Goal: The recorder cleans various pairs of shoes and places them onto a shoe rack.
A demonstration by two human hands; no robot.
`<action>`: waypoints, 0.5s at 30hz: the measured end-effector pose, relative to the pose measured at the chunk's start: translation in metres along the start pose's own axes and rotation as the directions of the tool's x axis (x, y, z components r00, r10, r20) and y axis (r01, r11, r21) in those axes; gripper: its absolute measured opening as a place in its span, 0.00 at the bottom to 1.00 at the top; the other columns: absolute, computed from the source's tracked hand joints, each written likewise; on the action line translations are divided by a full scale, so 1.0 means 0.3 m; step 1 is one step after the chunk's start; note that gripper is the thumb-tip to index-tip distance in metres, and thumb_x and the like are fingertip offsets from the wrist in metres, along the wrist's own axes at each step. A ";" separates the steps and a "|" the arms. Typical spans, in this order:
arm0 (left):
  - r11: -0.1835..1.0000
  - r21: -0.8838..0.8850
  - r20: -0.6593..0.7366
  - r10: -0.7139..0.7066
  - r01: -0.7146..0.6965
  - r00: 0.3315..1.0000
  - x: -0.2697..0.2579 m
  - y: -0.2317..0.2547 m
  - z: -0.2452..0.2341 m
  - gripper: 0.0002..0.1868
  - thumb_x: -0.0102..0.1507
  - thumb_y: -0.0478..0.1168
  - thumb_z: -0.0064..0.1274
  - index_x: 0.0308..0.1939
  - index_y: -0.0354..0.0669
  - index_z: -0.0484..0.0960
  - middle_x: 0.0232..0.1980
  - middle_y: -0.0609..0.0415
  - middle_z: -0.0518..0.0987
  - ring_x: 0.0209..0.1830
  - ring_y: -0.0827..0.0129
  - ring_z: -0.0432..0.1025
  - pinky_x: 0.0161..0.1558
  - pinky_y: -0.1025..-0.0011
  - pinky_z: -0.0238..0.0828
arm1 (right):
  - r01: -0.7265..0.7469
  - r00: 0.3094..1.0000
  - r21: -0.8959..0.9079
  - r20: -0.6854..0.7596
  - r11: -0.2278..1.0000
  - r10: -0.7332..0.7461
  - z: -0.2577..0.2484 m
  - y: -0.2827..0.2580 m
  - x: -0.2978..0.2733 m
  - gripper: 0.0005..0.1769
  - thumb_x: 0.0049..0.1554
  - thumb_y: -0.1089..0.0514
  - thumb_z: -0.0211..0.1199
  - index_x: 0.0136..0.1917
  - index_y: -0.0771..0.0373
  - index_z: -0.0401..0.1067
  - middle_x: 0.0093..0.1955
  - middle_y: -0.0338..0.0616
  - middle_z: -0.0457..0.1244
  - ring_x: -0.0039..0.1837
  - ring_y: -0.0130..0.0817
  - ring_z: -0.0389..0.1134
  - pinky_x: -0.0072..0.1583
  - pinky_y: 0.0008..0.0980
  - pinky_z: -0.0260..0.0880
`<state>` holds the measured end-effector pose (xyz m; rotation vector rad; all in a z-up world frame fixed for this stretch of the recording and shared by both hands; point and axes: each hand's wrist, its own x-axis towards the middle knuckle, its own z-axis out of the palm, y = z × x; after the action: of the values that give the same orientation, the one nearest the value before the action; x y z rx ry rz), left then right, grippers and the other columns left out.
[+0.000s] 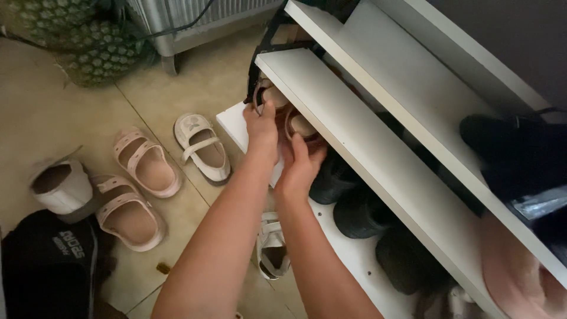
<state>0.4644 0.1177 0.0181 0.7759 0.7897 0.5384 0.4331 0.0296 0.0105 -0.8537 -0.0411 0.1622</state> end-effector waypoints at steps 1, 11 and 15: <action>1.000 0.003 0.001 0.002 -0.002 1.000 -0.007 -0.019 -0.003 0.34 0.69 0.46 0.45 0.75 0.42 0.52 0.72 0.43 0.64 0.69 0.54 0.65 0.67 0.58 0.66 | 0.001 1.000 0.004 0.000 1.000 -0.001 -0.002 -0.003 -0.024 0.43 0.58 0.65 0.58 0.81 0.59 0.44 0.77 0.49 0.53 0.73 0.46 0.60 0.70 0.45 0.64; 0.612 0.534 0.148 0.612 -0.583 0.777 0.052 -0.175 -0.025 0.30 0.73 0.50 0.43 0.77 0.42 0.62 0.76 0.41 0.66 0.75 0.49 0.62 0.72 0.61 0.56 | -0.079 0.987 -0.198 0.121 0.977 0.105 -0.023 -0.053 -0.010 0.37 0.63 0.56 0.52 0.82 0.59 0.47 0.76 0.49 0.55 0.72 0.40 0.60 0.69 0.35 0.62; 0.694 0.483 0.111 0.556 -0.534 0.824 0.024 -0.136 -0.011 0.31 0.70 0.50 0.43 0.76 0.44 0.63 0.73 0.43 0.71 0.72 0.52 0.68 0.70 0.64 0.61 | -0.029 0.988 -0.207 0.141 0.978 0.059 -0.063 0.000 0.056 0.36 0.65 0.53 0.53 0.82 0.63 0.49 0.76 0.51 0.56 0.71 0.40 0.61 0.68 0.34 0.63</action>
<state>0.4720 0.0990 -0.0183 1.5160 0.7389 0.9080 0.4515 0.0183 -0.0024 -1.0470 -0.1793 0.2661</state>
